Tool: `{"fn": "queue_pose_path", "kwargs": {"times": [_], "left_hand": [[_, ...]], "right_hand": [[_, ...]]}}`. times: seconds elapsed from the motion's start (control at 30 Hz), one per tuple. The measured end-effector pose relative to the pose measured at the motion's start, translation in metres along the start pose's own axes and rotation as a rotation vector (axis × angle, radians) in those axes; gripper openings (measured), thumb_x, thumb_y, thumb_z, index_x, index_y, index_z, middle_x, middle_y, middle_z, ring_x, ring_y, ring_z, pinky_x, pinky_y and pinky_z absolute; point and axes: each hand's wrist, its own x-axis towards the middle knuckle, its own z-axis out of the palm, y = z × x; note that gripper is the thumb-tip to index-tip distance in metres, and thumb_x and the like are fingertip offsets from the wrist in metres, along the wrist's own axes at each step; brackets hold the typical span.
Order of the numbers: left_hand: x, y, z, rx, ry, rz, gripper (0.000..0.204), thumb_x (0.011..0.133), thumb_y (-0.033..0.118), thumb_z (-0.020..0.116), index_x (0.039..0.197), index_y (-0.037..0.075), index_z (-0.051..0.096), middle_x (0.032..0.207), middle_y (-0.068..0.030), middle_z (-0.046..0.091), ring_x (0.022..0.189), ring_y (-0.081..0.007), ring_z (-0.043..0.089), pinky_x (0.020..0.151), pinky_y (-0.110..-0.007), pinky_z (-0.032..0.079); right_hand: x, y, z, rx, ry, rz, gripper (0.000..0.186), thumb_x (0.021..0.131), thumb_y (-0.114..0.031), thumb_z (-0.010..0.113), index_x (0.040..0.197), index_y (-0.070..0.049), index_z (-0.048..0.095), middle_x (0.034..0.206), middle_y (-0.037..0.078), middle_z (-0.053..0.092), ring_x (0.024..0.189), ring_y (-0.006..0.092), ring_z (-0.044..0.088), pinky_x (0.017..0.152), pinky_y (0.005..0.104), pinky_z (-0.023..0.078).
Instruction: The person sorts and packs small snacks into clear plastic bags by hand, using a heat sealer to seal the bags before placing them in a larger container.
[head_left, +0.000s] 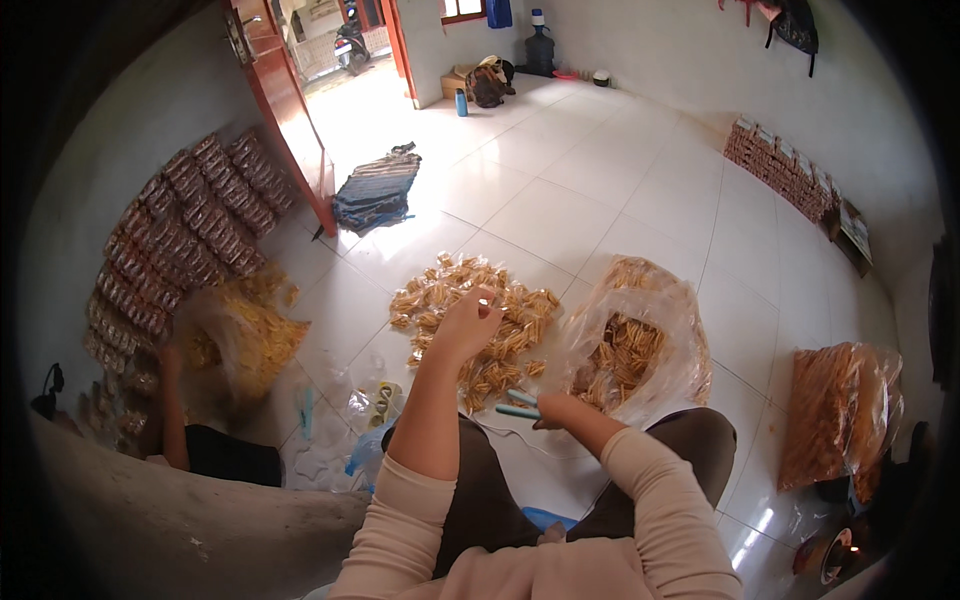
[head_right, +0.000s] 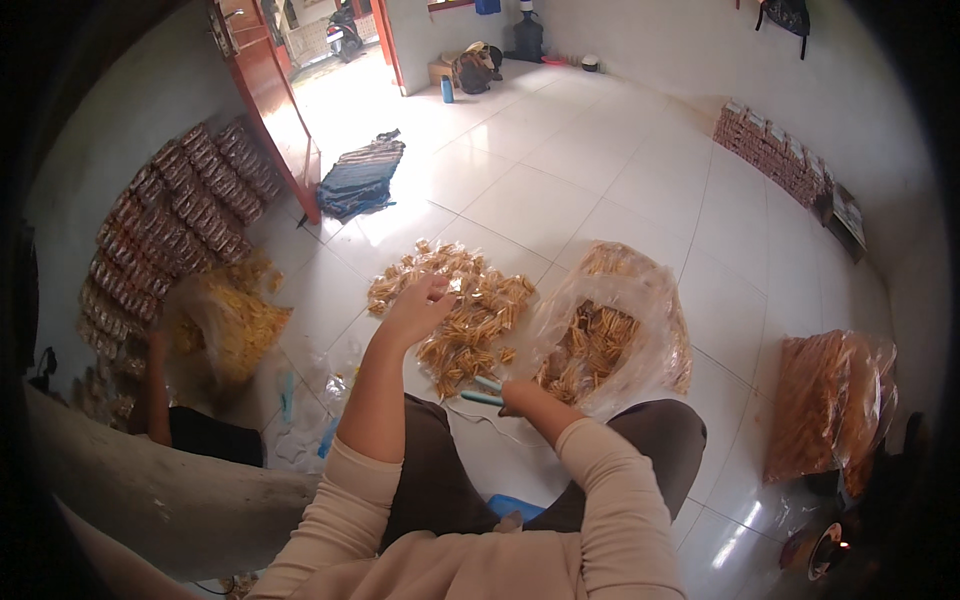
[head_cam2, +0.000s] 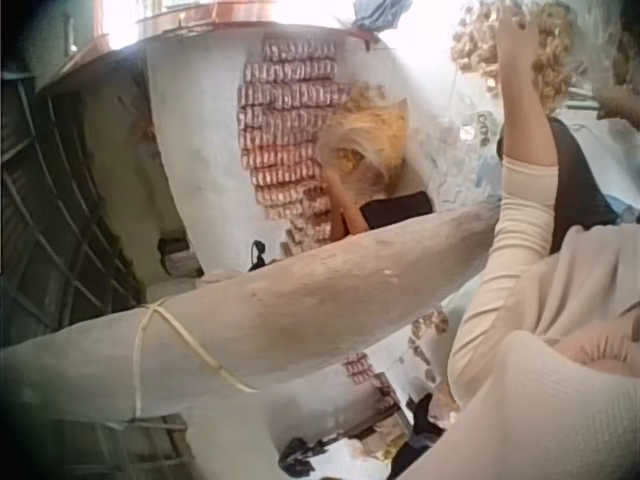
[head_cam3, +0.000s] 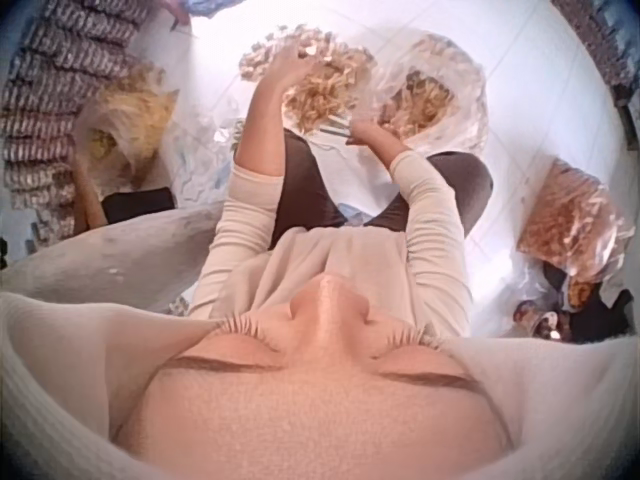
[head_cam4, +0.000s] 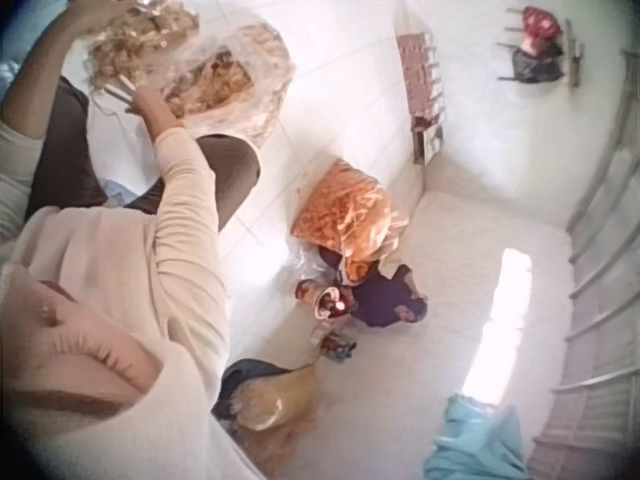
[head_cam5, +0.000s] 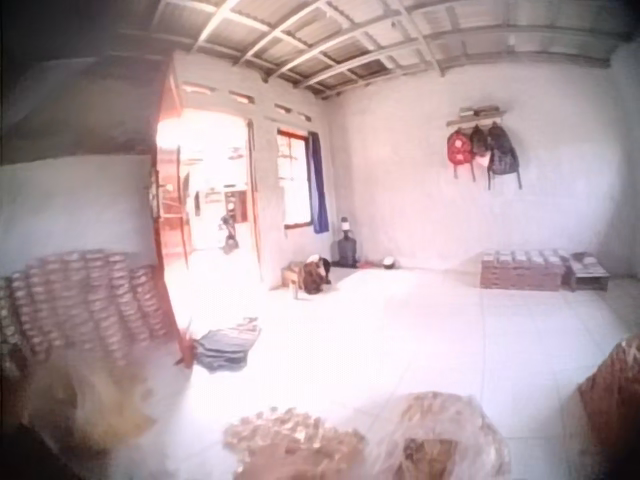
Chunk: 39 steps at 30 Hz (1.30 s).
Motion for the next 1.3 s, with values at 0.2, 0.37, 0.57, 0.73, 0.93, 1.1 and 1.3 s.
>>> {"fn": "queue_pose_path", "kwargs": {"times": [0.2, 0.37, 0.57, 0.73, 0.93, 1.1, 1.3], "left_hand": [[-0.002, -0.005, -0.005, 0.001, -0.004, -0.024, 0.042, 0.081, 0.025, 0.057, 0.117, 0.005, 0.050, 0.100, -0.0149, 0.061, 0.093, -0.0261, 0.059, 0.082, -0.035, 0.046], [-0.006, 0.002, -0.004, -0.002, -0.013, -0.013, 0.042, 0.081, 0.026, 0.057, 0.118, 0.007, 0.049, 0.100, -0.0149, 0.061, 0.095, -0.0272, 0.059, 0.083, -0.036, 0.045], [-0.002, 0.003, 0.008, 0.069, -0.071, 0.019, 0.043, 0.083, 0.024, 0.057, 0.120, 0.005, 0.047, 0.100, -0.0142, 0.061, 0.091, -0.0239, 0.059, 0.076, -0.034, 0.047], [0.011, -0.002, 0.032, 0.118, -0.301, 0.050, 0.044, 0.081, 0.024, 0.056, 0.119, 0.003, 0.048, 0.097, -0.0170, 0.062, 0.092, -0.0284, 0.060, 0.082, -0.037, 0.045], [-0.001, 0.006, 0.046, 0.312, -0.419, 0.125, 0.048, 0.080, 0.029, 0.059, 0.118, 0.003, 0.048, 0.096, -0.0180, 0.062, 0.090, -0.0281, 0.060, 0.079, -0.036, 0.046], [-0.011, 0.013, 0.044, 0.354, -0.510, 0.054, 0.045, 0.081, 0.031, 0.059, 0.116, 0.003, 0.051, 0.098, -0.0162, 0.062, 0.087, -0.0264, 0.060, 0.075, -0.035, 0.047], [-0.017, 0.016, 0.046, 0.423, -0.480, 0.018, 0.043, 0.081, 0.035, 0.058, 0.105, 0.000, 0.057, 0.097, -0.0163, 0.062, 0.087, -0.0263, 0.061, 0.074, -0.034, 0.047]], "right_hand": [[0.016, -0.033, 0.077, 0.719, -0.144, 0.318, 0.063, 0.071, -0.046, 0.070, 0.104, 0.006, 0.054, 0.085, 0.021, 0.062, 0.056, 0.0294, 0.063, 0.047, 0.0364, 0.052], [0.017, -0.016, 0.149, 0.450, 0.024, 0.335, 0.057, 0.068, -0.038, 0.073, 0.106, 0.002, 0.058, 0.092, 0.020, 0.063, 0.075, 0.0298, 0.064, 0.064, 0.0373, 0.052], [0.027, -0.001, 0.153, 0.264, -0.232, 0.285, 0.046, 0.064, -0.027, 0.075, 0.100, -0.003, 0.064, 0.096, 0.016, 0.064, 0.088, 0.0295, 0.062, 0.076, 0.0376, 0.049], [0.033, 0.002, 0.149, 0.331, -0.224, 0.275, 0.045, 0.064, -0.027, 0.075, 0.100, -0.003, 0.064, 0.099, 0.015, 0.064, 0.088, 0.0294, 0.062, 0.075, 0.0383, 0.049], [0.047, -0.003, 0.107, 0.820, -0.218, 0.190, 0.035, 0.070, -0.031, 0.069, 0.093, -0.006, 0.064, 0.087, 0.010, 0.064, 0.076, 0.0236, 0.063, 0.066, 0.0346, 0.048], [0.044, -0.012, 0.025, 1.869, 0.992, -0.147, 0.014, 0.082, -0.022, 0.057, 0.085, -0.008, 0.055, 0.071, 0.005, 0.057, 0.059, 0.0116, 0.055, 0.053, 0.0259, 0.043], [0.037, 0.058, 0.034, 1.356, 1.651, 0.534, 0.020, 0.076, -0.003, 0.054, 0.095, -0.002, 0.048, 0.082, 0.008, 0.054, 0.072, 0.0180, 0.054, 0.064, 0.0292, 0.045]]}}
